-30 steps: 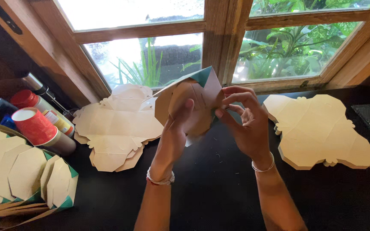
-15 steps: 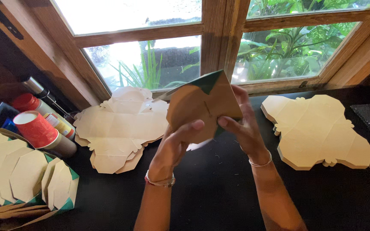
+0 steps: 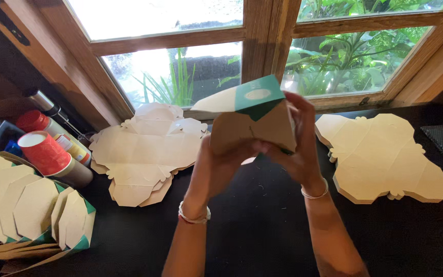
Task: The person folds and assembles cardboard takeout boxes by hand, tucking flaps into slots to form the box shape, and then stacks the completed boxes together on a counter.
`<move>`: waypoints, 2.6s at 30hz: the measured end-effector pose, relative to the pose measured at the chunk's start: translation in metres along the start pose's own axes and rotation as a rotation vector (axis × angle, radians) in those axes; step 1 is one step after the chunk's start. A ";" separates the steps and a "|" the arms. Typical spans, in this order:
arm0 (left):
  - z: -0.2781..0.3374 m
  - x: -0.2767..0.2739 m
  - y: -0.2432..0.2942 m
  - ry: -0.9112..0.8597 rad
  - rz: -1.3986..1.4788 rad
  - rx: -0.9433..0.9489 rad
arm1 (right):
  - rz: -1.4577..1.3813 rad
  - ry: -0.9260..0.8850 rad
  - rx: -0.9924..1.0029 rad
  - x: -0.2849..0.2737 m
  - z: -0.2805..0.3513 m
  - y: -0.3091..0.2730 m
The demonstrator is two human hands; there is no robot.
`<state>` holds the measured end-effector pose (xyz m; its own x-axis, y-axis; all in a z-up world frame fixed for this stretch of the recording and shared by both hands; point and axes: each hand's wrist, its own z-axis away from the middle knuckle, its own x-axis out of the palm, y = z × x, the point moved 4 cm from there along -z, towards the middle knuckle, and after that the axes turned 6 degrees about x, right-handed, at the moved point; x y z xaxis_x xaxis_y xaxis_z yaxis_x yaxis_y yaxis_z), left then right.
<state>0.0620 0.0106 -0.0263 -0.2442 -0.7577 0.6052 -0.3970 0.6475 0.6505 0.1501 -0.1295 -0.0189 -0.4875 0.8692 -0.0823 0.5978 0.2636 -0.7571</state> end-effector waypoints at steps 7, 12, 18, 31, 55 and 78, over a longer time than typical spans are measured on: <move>0.013 -0.010 0.024 0.062 -1.137 -0.034 | -0.147 -0.070 0.073 -0.011 -0.001 0.008; 0.010 -0.006 0.022 -0.030 -1.245 -0.052 | -0.154 -0.112 0.250 -0.016 0.003 0.017; -0.004 0.029 0.045 0.201 -1.275 0.440 | -0.188 0.147 0.113 -0.027 0.004 0.031; -0.014 0.002 -0.010 0.138 -0.636 0.070 | -0.510 0.154 0.100 -0.028 0.012 0.036; -0.001 -0.033 0.008 0.041 -0.497 0.168 | -0.353 0.084 0.318 -0.007 0.008 0.017; 0.012 0.023 0.062 0.131 -1.119 0.139 | 0.171 0.107 -0.005 0.015 0.015 -0.022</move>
<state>0.0207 0.0321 0.0223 0.4002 -0.8857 -0.2353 -0.4310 -0.4085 0.8046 0.1199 -0.1288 -0.0133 -0.3089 0.9407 -0.1400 0.6692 0.1104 -0.7348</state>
